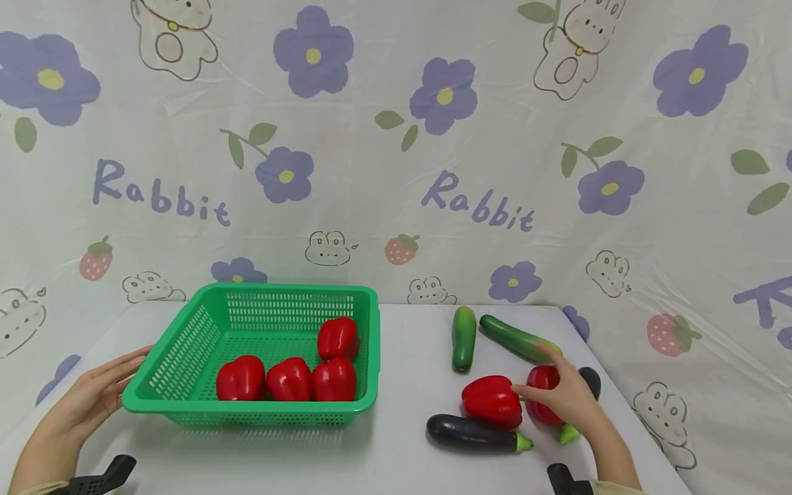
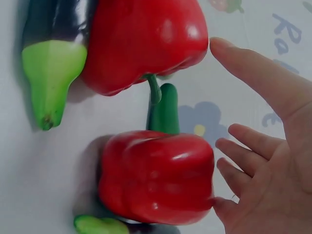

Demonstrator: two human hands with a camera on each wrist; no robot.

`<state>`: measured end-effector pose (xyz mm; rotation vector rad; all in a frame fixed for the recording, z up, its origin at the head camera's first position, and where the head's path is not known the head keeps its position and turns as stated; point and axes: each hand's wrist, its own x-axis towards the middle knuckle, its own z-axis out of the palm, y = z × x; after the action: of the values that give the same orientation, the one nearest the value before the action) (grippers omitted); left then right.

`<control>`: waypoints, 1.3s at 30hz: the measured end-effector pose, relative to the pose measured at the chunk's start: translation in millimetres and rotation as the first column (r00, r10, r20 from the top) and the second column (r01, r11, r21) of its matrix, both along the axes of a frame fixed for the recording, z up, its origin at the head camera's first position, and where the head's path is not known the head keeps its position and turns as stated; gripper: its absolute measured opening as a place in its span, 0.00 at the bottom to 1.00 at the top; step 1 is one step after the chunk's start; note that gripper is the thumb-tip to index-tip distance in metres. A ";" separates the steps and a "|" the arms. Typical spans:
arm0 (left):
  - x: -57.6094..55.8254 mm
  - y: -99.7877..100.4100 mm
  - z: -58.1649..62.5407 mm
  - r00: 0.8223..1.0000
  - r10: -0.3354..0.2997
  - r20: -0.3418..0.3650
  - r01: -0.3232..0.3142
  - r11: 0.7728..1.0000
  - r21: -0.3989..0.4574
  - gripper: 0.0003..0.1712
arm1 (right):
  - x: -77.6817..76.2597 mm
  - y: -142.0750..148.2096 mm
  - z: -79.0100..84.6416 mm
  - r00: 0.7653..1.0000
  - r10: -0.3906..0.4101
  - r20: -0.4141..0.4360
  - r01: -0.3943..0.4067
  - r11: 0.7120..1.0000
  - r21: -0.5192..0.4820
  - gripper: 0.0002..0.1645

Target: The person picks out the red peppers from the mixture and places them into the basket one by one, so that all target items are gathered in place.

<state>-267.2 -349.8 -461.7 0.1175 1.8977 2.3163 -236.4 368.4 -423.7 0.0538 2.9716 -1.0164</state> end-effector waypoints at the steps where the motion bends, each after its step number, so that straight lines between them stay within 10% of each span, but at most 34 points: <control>1: -0.1 0.2 0.2 1.000 0.004 0.001 -0.004 1.000 -0.006 0.16 | 0.8 1.2 -1.0 1.000 -0.004 -0.002 0.004 1.000 0.001 0.57; 39: 3.2 1.2 2.5 1.000 -0.004 -0.007 0.004 1.000 -0.009 0.17 | 2.4 14.9 -24.8 0.994 -0.096 0.056 0.098 0.994 -0.039 0.70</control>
<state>-263.9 -348.6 -459.2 0.1276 1.9096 2.3073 -234.0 383.3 -448.5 0.2244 2.9240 -1.0681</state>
